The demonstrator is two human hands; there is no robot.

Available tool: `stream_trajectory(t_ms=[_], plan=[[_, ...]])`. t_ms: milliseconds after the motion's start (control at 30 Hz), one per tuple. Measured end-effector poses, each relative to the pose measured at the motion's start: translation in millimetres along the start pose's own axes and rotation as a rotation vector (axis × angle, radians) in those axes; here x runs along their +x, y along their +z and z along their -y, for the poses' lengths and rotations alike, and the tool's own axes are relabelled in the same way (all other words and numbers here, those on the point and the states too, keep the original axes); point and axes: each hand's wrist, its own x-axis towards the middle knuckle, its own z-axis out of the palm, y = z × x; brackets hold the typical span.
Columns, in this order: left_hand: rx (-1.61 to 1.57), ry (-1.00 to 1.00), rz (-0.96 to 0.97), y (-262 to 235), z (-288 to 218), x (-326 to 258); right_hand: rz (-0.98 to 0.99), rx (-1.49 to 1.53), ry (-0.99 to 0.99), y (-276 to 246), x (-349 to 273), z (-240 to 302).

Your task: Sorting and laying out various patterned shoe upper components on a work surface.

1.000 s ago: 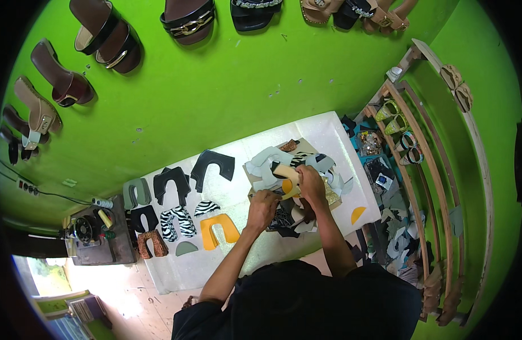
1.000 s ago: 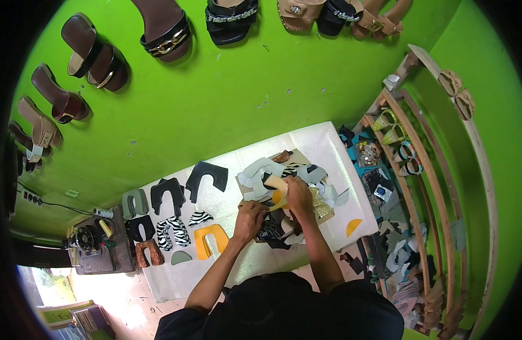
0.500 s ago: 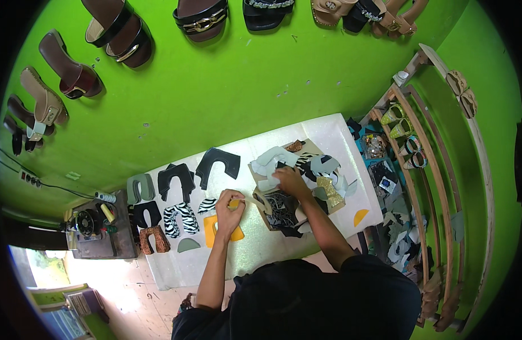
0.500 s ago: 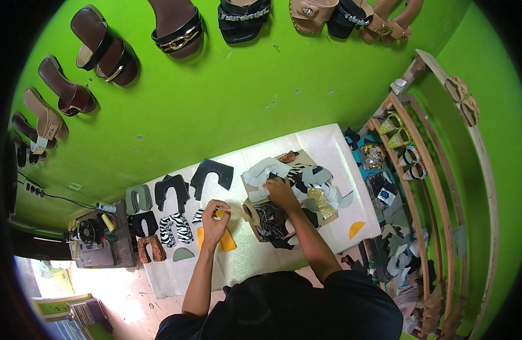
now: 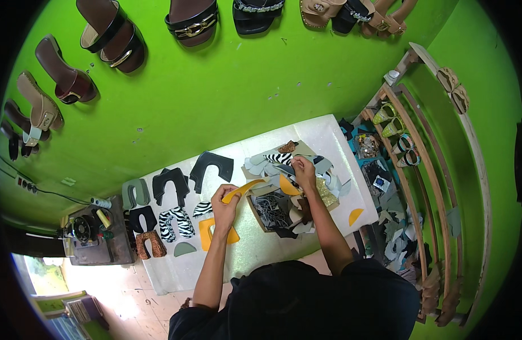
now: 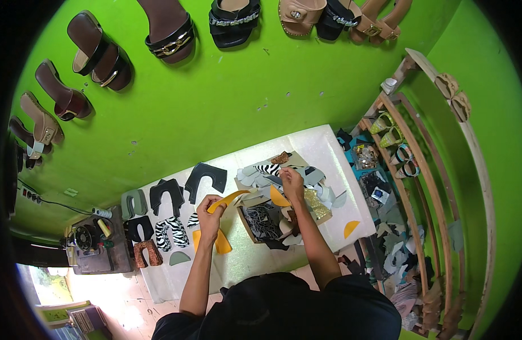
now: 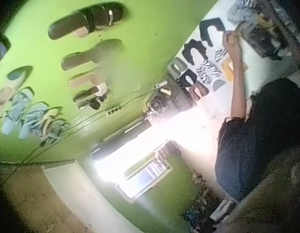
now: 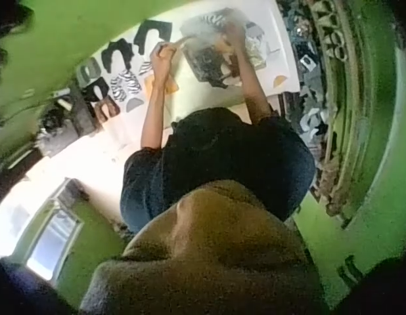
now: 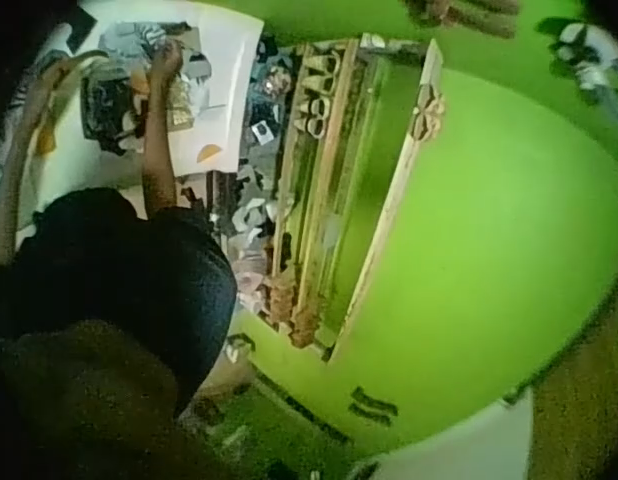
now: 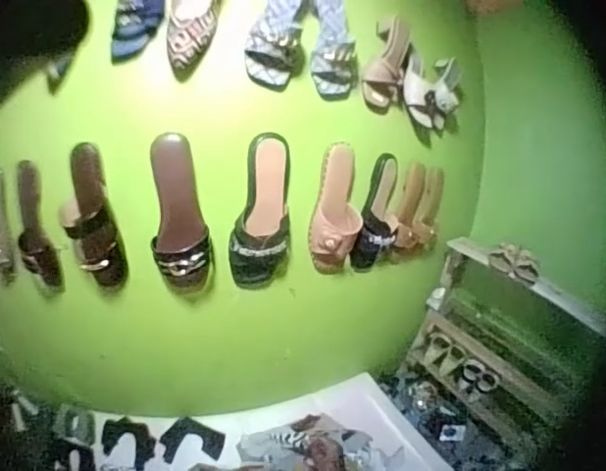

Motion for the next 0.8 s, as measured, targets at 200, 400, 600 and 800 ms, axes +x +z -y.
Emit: stream_trajectory(t_ms=[200, 400, 600, 800], plan=[[-0.119, -0.031, -0.031, 6, -21, 9, 0.248, 0.012, 0.048, -12, -13, 14], [-0.457, -0.131, 0.090, 14, -39, 11, 0.401, 0.155, 0.032, -12, -37, 61], [-0.741, -0.281, 0.257, 19, -44, 0, 0.617, 0.764, 0.343, -1, -53, 78], [-0.810, -0.387, 0.332, 17, -38, -12, 0.616, 0.917, 0.360, 3, -61, 70]])
